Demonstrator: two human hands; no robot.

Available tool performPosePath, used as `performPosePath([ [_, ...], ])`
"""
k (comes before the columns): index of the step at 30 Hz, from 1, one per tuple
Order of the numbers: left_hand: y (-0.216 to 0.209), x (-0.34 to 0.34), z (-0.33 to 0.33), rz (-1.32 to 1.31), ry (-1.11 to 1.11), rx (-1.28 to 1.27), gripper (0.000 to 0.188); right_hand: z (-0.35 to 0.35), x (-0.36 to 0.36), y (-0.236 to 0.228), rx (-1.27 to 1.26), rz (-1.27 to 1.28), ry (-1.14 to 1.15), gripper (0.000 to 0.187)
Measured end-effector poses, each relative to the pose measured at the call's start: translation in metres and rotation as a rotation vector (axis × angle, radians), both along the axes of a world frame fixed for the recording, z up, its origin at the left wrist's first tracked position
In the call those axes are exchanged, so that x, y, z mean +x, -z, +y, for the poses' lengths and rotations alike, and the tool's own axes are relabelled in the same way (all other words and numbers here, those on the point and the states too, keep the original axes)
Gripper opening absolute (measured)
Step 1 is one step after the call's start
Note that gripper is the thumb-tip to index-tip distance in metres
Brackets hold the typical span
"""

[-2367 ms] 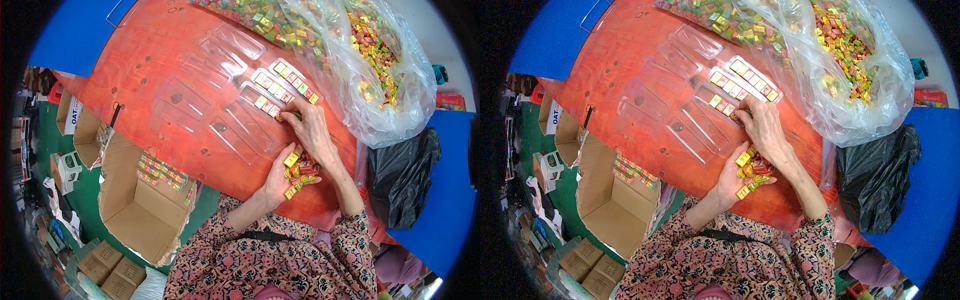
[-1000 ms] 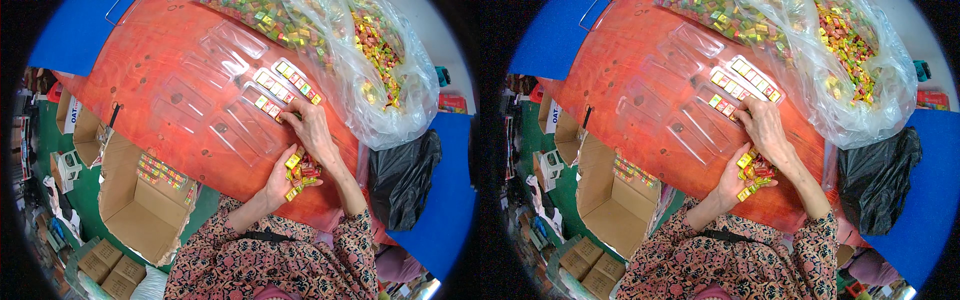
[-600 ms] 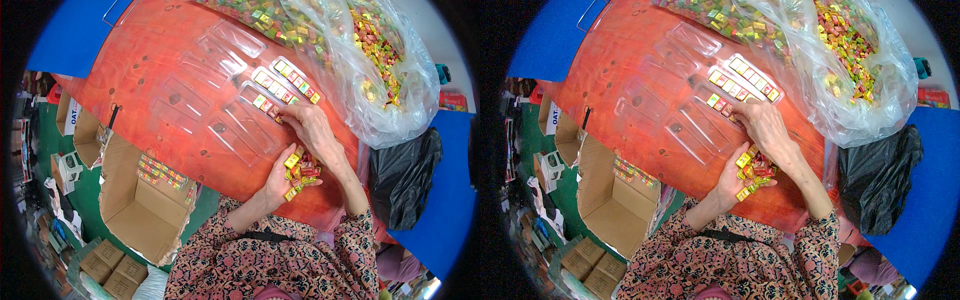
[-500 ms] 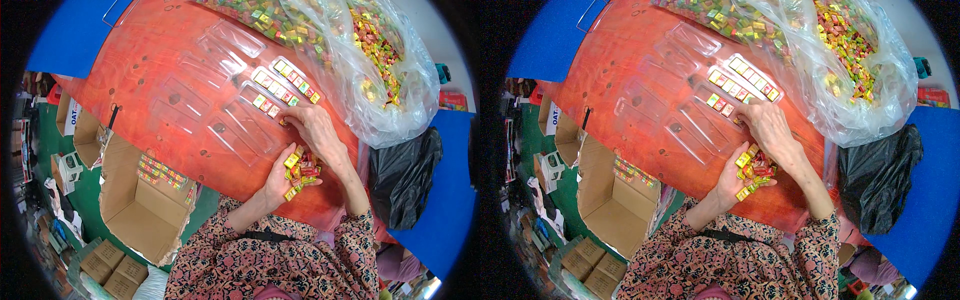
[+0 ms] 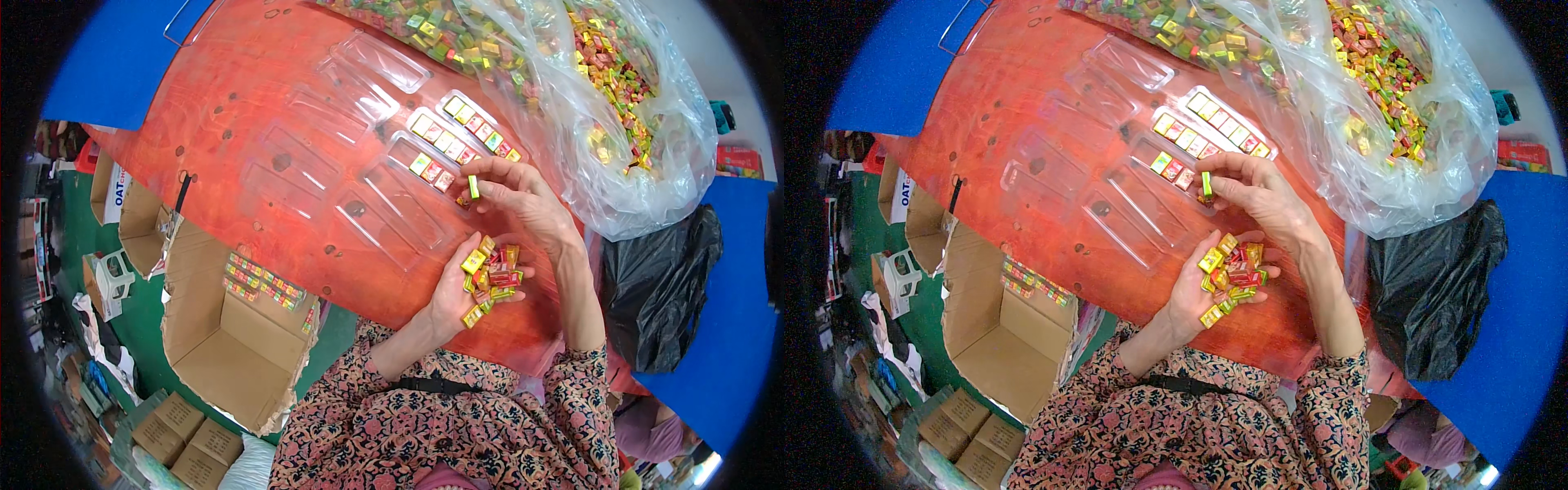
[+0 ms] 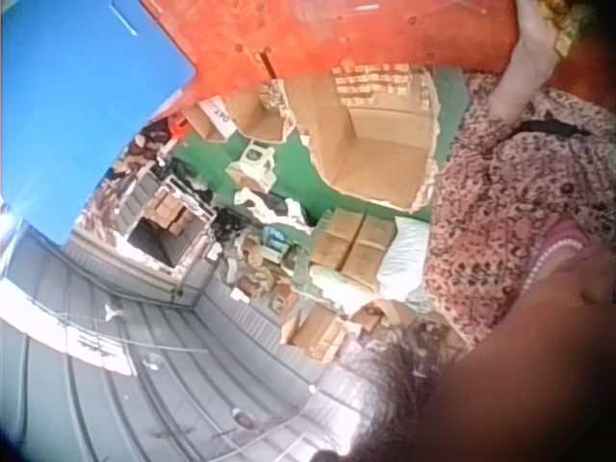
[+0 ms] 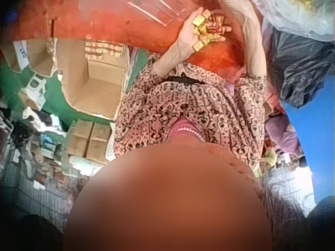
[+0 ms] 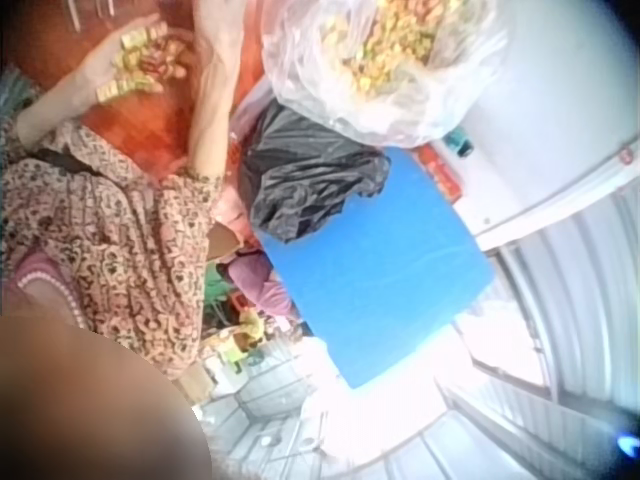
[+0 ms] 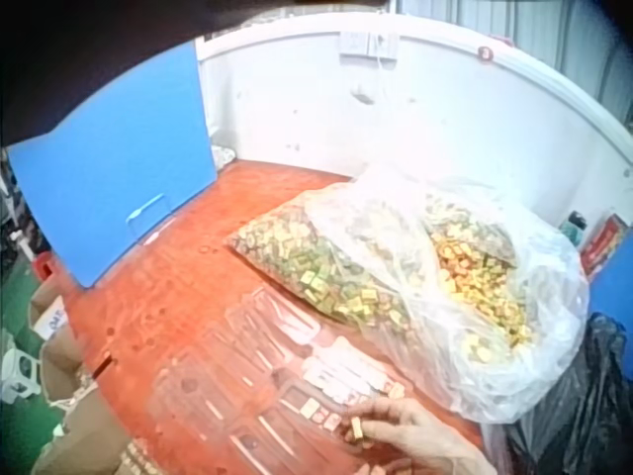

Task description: Organizing small wrapped cubes from a large plastic bag into sorted rows within plastic trays.

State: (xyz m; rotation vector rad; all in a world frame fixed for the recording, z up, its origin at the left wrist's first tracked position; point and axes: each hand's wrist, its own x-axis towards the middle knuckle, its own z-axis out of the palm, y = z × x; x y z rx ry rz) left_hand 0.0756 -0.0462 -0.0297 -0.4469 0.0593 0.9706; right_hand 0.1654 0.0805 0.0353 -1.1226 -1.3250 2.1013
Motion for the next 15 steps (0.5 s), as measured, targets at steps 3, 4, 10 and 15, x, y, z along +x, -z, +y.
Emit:
performPosePath([
  [3,0.000,-0.002,0.000,0.064,0.017,-0.014,0.053,0.000,-0.001,0.002,-0.057,-0.005,-0.006,0.020],
  [4,-0.001,-0.001,0.000,0.046,0.013,-0.011,0.054,0.000,0.000,0.004,-0.057,-0.006,-0.004,0.020],
  [10,0.007,0.001,-0.002,-0.047,-0.006,-0.012,0.052,-0.002,-0.009,0.017,0.201,-0.110,0.182,0.012],
  [15,0.012,0.002,-0.005,-0.231,-0.039,-0.083,0.047,-0.008,-0.021,0.018,0.945,-0.547,0.130,0.008],
])
